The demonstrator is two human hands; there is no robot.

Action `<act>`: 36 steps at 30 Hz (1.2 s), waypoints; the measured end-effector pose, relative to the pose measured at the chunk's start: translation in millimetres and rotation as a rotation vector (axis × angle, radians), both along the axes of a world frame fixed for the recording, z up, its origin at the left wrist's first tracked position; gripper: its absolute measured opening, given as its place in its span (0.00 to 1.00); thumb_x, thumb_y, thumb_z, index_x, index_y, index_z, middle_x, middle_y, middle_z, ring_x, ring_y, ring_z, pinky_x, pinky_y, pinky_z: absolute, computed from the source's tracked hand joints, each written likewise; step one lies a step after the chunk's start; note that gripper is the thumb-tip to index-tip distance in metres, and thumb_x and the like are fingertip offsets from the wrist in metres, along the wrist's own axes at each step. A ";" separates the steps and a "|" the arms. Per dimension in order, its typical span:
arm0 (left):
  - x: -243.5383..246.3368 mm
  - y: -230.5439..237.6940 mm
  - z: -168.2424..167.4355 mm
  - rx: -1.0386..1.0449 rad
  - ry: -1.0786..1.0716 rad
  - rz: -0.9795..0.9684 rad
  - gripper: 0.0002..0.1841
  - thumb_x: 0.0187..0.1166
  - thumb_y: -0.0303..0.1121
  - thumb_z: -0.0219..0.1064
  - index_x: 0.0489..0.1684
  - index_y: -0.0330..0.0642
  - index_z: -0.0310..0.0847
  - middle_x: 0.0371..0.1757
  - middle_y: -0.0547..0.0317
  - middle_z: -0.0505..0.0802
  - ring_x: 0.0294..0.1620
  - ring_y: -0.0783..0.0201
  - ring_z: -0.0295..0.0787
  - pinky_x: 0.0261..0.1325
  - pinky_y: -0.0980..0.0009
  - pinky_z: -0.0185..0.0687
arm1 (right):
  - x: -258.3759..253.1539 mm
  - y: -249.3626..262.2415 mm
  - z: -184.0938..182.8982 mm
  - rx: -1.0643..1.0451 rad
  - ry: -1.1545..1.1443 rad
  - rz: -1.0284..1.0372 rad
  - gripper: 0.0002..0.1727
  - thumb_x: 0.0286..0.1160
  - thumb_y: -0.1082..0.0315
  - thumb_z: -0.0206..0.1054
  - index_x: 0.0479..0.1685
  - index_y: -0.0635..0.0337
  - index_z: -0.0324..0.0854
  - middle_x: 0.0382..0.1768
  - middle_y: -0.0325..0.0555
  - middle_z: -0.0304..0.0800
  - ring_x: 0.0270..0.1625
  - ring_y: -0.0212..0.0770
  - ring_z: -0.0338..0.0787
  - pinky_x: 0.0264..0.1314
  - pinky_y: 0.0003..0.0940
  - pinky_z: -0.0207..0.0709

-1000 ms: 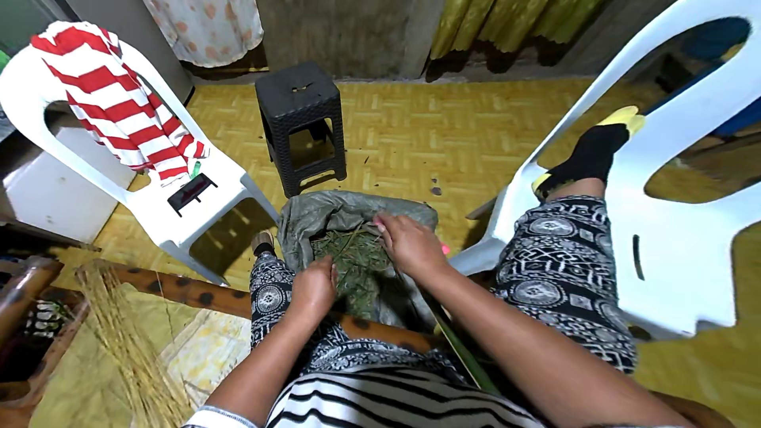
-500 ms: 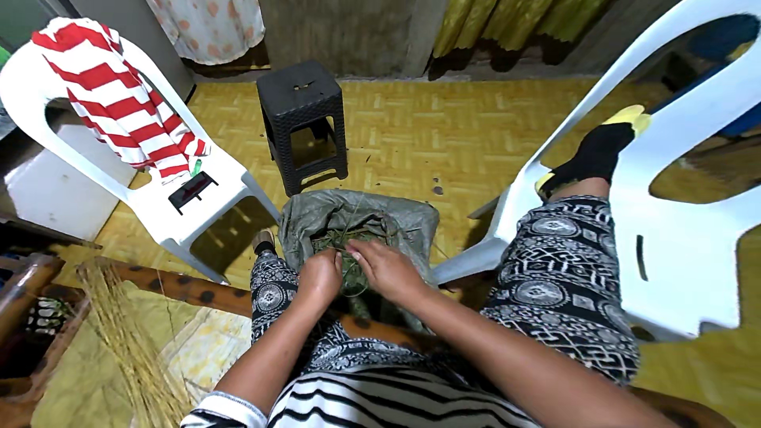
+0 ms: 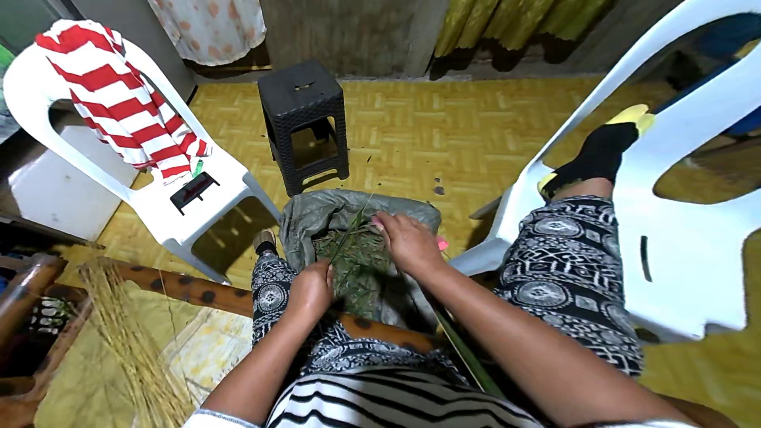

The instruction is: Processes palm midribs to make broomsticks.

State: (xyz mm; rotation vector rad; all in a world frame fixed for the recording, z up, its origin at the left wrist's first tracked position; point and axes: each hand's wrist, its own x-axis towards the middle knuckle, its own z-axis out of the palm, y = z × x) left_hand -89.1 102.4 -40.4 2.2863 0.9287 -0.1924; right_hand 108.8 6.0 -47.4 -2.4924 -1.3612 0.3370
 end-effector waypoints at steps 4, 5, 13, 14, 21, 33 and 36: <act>-6.0 1.1 -1.2 -0.005 -0.010 0.008 0.22 0.95 0.36 0.47 0.71 0.30 0.81 0.63 0.36 0.91 0.66 0.44 0.89 0.74 0.49 0.77 | 20.8 0.5 4.5 0.050 0.022 -0.126 0.24 0.95 0.60 0.49 0.79 0.64 0.75 0.66 0.71 0.84 0.68 0.73 0.84 0.68 0.72 0.73; -6.5 1.4 -1.7 -0.008 -0.007 0.010 0.22 0.95 0.36 0.47 0.71 0.30 0.81 0.63 0.36 0.91 0.66 0.44 0.89 0.74 0.49 0.77 | 21.8 0.1 5.6 0.067 0.026 -0.143 0.23 0.95 0.60 0.49 0.78 0.64 0.75 0.65 0.71 0.84 0.68 0.73 0.84 0.67 0.72 0.73; 13.5 3.5 -0.7 -0.014 0.048 0.017 0.23 0.96 0.38 0.45 0.74 0.33 0.79 0.69 0.38 0.89 0.72 0.45 0.86 0.77 0.48 0.75 | -38.3 -7.1 13.5 -0.065 0.224 0.160 0.26 0.96 0.56 0.46 0.80 0.59 0.76 0.66 0.64 0.87 0.69 0.65 0.87 0.74 0.63 0.75; 15.8 3.2 -0.4 -0.004 0.059 0.011 0.23 0.96 0.38 0.45 0.74 0.34 0.79 0.69 0.39 0.89 0.72 0.45 0.86 0.76 0.47 0.76 | -42.9 -7.2 13.0 -0.085 0.218 0.184 0.26 0.96 0.56 0.45 0.80 0.58 0.76 0.66 0.64 0.87 0.70 0.64 0.87 0.74 0.63 0.75; 17.7 -0.3 -0.5 0.076 0.091 -0.028 0.23 0.95 0.38 0.46 0.78 0.36 0.77 0.70 0.40 0.88 0.71 0.45 0.87 0.74 0.46 0.77 | -33.1 -2.5 7.6 -0.116 0.016 0.136 0.24 0.95 0.58 0.48 0.80 0.58 0.77 0.62 0.65 0.88 0.66 0.66 0.87 0.71 0.63 0.75; 13.3 0.7 -1.0 0.086 0.006 -0.018 0.22 0.95 0.36 0.47 0.75 0.34 0.79 0.68 0.40 0.90 0.69 0.45 0.88 0.73 0.48 0.79 | -14.4 4.9 -0.3 0.016 -0.104 0.070 0.21 0.92 0.62 0.55 0.77 0.57 0.79 0.56 0.66 0.89 0.59 0.68 0.89 0.61 0.65 0.77; 8.4 -0.1 0.4 0.074 0.002 -0.019 0.22 0.94 0.35 0.48 0.75 0.33 0.79 0.69 0.39 0.89 0.70 0.45 0.88 0.75 0.48 0.77 | -3.8 5.2 2.0 0.001 -0.067 0.014 0.22 0.92 0.62 0.54 0.77 0.61 0.78 0.60 0.71 0.86 0.63 0.73 0.86 0.64 0.70 0.74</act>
